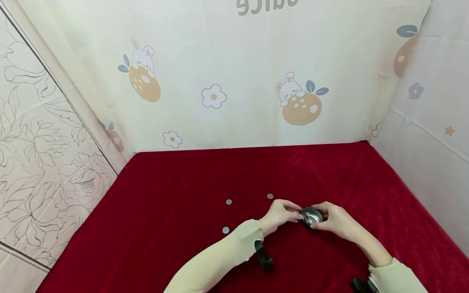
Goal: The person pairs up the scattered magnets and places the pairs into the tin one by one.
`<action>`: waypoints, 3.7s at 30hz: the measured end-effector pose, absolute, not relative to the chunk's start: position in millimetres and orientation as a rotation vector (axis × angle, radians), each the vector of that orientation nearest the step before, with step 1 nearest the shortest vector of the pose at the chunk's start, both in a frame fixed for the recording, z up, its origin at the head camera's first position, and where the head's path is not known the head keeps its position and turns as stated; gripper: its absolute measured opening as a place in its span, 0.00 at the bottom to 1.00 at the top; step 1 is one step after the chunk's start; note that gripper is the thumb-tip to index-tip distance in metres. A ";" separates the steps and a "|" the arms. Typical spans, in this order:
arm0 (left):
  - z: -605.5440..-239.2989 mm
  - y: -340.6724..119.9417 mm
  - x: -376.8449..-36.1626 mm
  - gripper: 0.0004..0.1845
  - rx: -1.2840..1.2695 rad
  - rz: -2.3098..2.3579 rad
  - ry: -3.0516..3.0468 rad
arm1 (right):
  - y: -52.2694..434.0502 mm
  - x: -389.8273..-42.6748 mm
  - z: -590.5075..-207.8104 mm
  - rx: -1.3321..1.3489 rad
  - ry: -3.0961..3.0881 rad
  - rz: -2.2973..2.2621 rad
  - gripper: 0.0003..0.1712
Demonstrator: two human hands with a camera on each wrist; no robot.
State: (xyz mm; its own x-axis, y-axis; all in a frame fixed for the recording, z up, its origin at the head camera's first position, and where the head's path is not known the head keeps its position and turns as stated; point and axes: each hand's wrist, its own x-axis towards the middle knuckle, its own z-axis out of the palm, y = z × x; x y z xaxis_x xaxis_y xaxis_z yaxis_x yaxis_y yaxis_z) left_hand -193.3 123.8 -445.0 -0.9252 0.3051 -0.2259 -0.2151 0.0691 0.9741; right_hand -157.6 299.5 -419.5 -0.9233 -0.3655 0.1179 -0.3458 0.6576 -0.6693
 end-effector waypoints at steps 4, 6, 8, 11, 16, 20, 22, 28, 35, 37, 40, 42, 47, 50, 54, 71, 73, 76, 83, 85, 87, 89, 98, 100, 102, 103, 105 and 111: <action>-442.0 113.6 -194.3 0.06 0.174 1.787 2.078 | 296.4 -156.1 -415.0 -0.594 2.861 -1.073 0.29; -440.5 107.7 -194.5 0.06 0.218 1.710 2.131 | 294.4 -154.8 -412.7 -0.589 2.904 -1.024 0.29; -438.4 100.6 -194.7 0.07 0.278 1.641 2.172 | 292.0 -153.7 -410.0 -0.591 2.958 -0.980 0.28; -434.1 89.0 -195.0 0.07 0.366 1.562 2.216 | 287.5 -152.0 -406.2 -0.607 3.039 -0.941 0.25; -427.5 70.5 -195.7 0.07 0.489 1.474 2.283 | 278.7 -149.9 -400.7 -0.639 3.080 -0.968 0.23; -424.5 56.5 -196.2 0.08 0.586 1.371 2.355 | 272.3 -149.3 -398.2 -0.655 3.070 -0.973 0.23; -423.9 49.7 -196.6 0.08 0.636 1.320 2.382 | 269.4 -149.5 -397.9 -0.677 3.066 -0.979 0.22; -420.5 27.8 -197.4 0.10 0.749 1.240 2.395 | 261.0 -149.2 -397.5 -0.766 3.050 -1.024 0.20; -419.4 2.7 -196.5 0.11 0.804 1.196 2.400 | 249.6 -149.4 -398.0 -0.813 2.999 -1.028 0.19; -418.9 -3.4 -196.0 0.11 0.807 1.185 2.410 | 246.9 -150.0 -398.8 -0.810 2.978 -1.020 0.19; -418.1 -11.3 -195.0 0.11 0.821 1.166 2.422 | 242.8 -151.3 -400.9 -0.815 2.946 -1.011 0.20; -418.5 -16.3 -194.5 0.11 0.836 1.148 2.433 | 239.7 -152.4 -402.4 -0.822 2.918 -1.020 0.20; -420.1 -28.9 -191.5 0.10 0.839 1.118 2.451 | 231.7 -155.1 -403.6 -0.834 2.853 -1.022 0.20; -421.6 -36.1 -189.3 0.10 0.832 1.102 2.463 | 227.6 -156.4 -404.2 -0.850 2.821 -1.006 0.21; -422.9 -45.3 -186.4 0.09 0.838 1.063 2.487 | 223.3 -157.4 -406.8 -0.871 2.780 -1.001 0.21; -428.6 -71.5 -186.0 0.12 0.872 0.932 2.502 | 214.2 -163.7 -421.9 -0.926 2.581 -1.076 0.18; -429.4 -72.6 -186.8 0.12 0.880 0.927 2.497 | 212.7 -164.5 -422.3 -0.939 2.584 -1.065 0.17; -430.5 -73.8 -187.4 0.12 0.882 0.916 2.494 | 210.1 -165.7 -423.2 -0.944 2.584 -1.052 0.17; -432.9 -74.8 -187.5 0.14 0.894 0.814 2.510 | 204.8 -167.1 -428.6 -0.918 2.561 -1.076 0.16; -433.5 -74.9 -188.0 0.14 0.902 0.793 2.514 | 203.5 -167.4 -430.5 -0.913 2.572 -1.070 0.16; -434.3 -75.1 -188.7 0.13 0.904 0.783 2.518 | 201.7 -167.8 -432.1 -0.914 2.594 -1.052 0.15; -435.2 -75.1 -189.9 0.12 0.902 0.780 2.523 | 199.8 -168.3 -433.1 -0.922 2.623 -1.035 0.13; -437.3 -72.9 -195.3 0.07 0.897 0.796 2.527 | 194.6 -169.4 -431.7 -0.927 2.696 -1.006 0.09; -436.5 -72.4 -195.6 0.06 0.907 0.805 2.522 | 193.5 -169.8 -430.5 -0.913 2.695 -1.001 0.08; -436.1 -71.8 -196.1 0.05 0.914 0.807 2.519 | 192.3 -170.1 -429.5 -0.899 2.690 -0.993 0.08; -435.9 -71.4 -196.3 0.05 0.912 0.812 2.515 | 191.6 -170.1 -429.1 -0.893 2.686 -0.991 0.08; -435.3 -70.4 -196.4 0.05 0.913 0.823 2.502 | 190.5 -170.0 -428.4 -0.878 2.680 -0.989 0.08; -435.2 -65.9 -196.8 0.06 0.926 0.822 2.498 | 187.5 -169.7 -427.5 -0.877 2.667 -0.983 0.07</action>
